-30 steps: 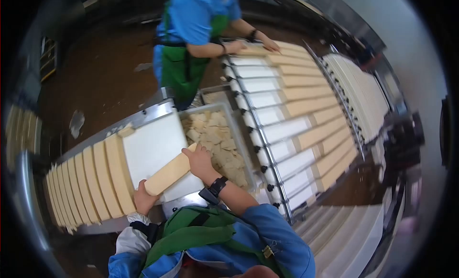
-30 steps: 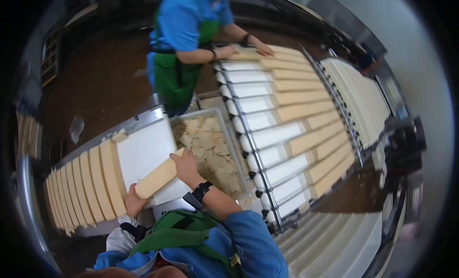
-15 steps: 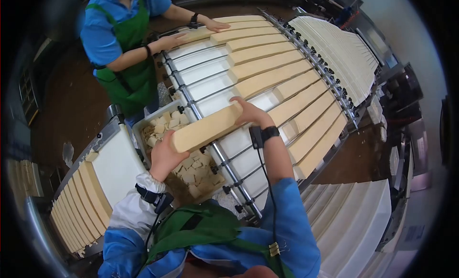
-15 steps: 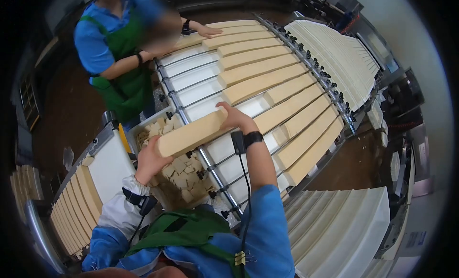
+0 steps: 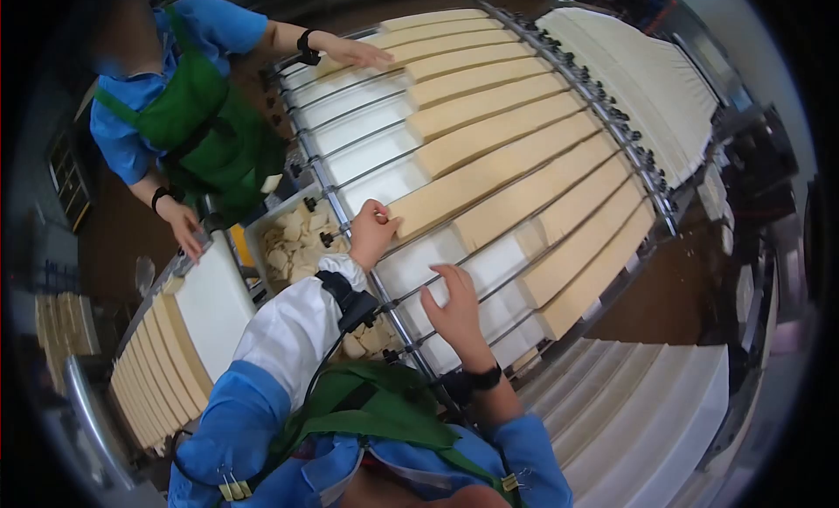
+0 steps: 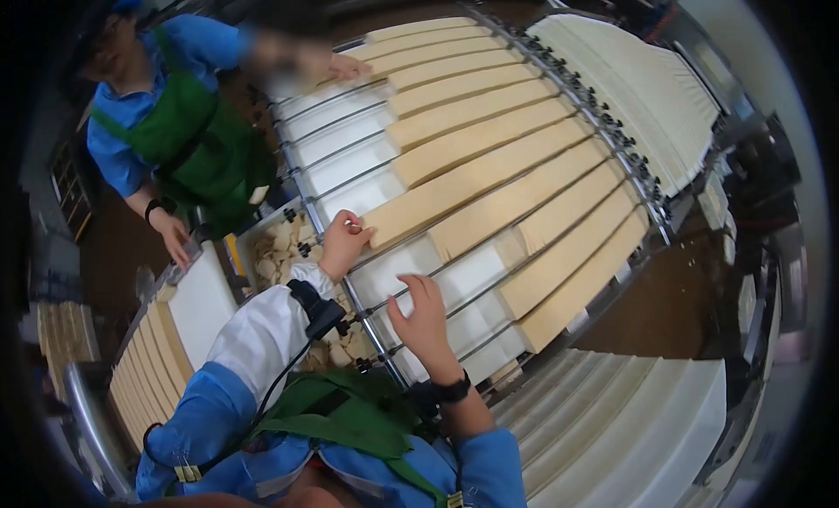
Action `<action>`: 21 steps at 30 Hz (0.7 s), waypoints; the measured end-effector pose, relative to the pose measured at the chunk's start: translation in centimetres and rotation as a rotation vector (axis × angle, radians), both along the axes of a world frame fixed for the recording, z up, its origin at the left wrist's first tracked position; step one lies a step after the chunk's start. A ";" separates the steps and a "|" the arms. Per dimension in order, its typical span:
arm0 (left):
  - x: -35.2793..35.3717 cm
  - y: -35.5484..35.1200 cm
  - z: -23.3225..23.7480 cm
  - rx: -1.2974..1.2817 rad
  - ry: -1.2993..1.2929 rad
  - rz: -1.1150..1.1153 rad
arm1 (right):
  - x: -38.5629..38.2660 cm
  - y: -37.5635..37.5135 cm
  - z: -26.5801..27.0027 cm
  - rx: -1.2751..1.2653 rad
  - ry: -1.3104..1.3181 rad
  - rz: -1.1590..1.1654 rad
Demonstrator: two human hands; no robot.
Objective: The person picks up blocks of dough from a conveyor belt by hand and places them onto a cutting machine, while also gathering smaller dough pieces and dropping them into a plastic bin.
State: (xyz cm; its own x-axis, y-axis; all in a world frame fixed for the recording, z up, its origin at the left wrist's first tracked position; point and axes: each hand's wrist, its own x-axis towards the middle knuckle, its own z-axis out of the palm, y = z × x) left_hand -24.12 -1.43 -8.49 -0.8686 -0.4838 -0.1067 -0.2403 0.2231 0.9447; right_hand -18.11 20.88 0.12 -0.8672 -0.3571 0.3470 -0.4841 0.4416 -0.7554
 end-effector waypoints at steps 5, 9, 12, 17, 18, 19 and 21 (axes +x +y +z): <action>1.4 -0.9 -1.0 -0.001 0.033 0.020 | 4.3 2.1 -0.9 0.014 -0.112 -0.112; 2.9 -0.7 1.2 -0.115 -0.073 0.084 | 5.1 1.5 -1.3 0.041 -0.071 -0.020; 6.6 -3.2 5.5 -0.015 0.023 0.134 | 5.1 -0.7 -0.7 0.023 -0.018 0.033; 15.4 -5.9 9.5 0.114 0.356 0.234 | 6.7 -1.4 -1.5 0.024 0.050 0.054; 17.7 -7.0 10.9 0.051 0.382 0.275 | 6.9 -2.3 -1.3 0.020 0.087 0.070; 19.6 -8.6 10.9 0.042 0.359 0.276 | 7.1 -3.4 -1.0 0.026 0.092 0.104; 23.9 -11.6 10.4 0.034 0.305 0.271 | 7.8 -5.2 -0.4 0.049 0.098 0.163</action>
State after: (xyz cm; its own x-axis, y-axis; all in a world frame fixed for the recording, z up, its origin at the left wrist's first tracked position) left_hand -0.27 -13.08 1.95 -0.7047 -0.7000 0.1161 0.0064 0.1574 0.9875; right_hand -10.35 15.64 -0.31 -0.7598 -0.5083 0.4053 -0.6219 0.3867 -0.6810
